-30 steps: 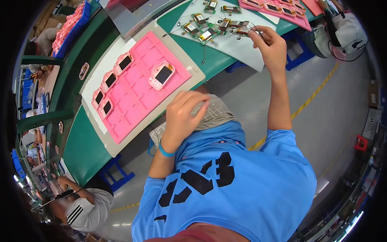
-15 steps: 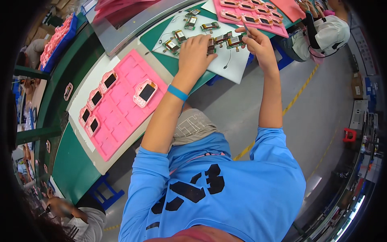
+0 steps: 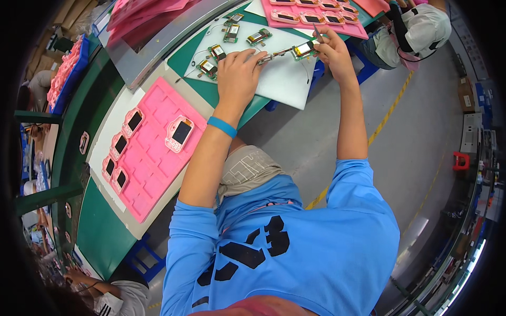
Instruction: Assembling electronic circuit boards into plastic casings at a manual assembly station.
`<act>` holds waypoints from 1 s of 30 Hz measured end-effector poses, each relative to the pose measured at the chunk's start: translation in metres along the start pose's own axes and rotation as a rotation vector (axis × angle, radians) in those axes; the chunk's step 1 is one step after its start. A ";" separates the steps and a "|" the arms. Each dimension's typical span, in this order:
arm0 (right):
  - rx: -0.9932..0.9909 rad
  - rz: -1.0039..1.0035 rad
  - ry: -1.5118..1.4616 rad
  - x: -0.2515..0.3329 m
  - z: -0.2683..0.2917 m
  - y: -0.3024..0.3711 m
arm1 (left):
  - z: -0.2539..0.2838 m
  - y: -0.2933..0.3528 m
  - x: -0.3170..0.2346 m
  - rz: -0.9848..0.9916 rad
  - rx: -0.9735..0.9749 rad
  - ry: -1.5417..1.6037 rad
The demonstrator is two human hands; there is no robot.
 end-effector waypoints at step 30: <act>0.436 0.074 0.582 0.137 -0.058 -0.029 | -0.004 -0.055 -0.008 0.282 0.378 1.334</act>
Point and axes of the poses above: each hand's wrist, its own y-axis away from the middle knuckle, its own z-axis out of the back of the hand, x = y × z, the point moved 4 cm from there along -y, towards the middle knuckle, and after that the axes turned 4 degrees about -x, right-handed, at the moved point
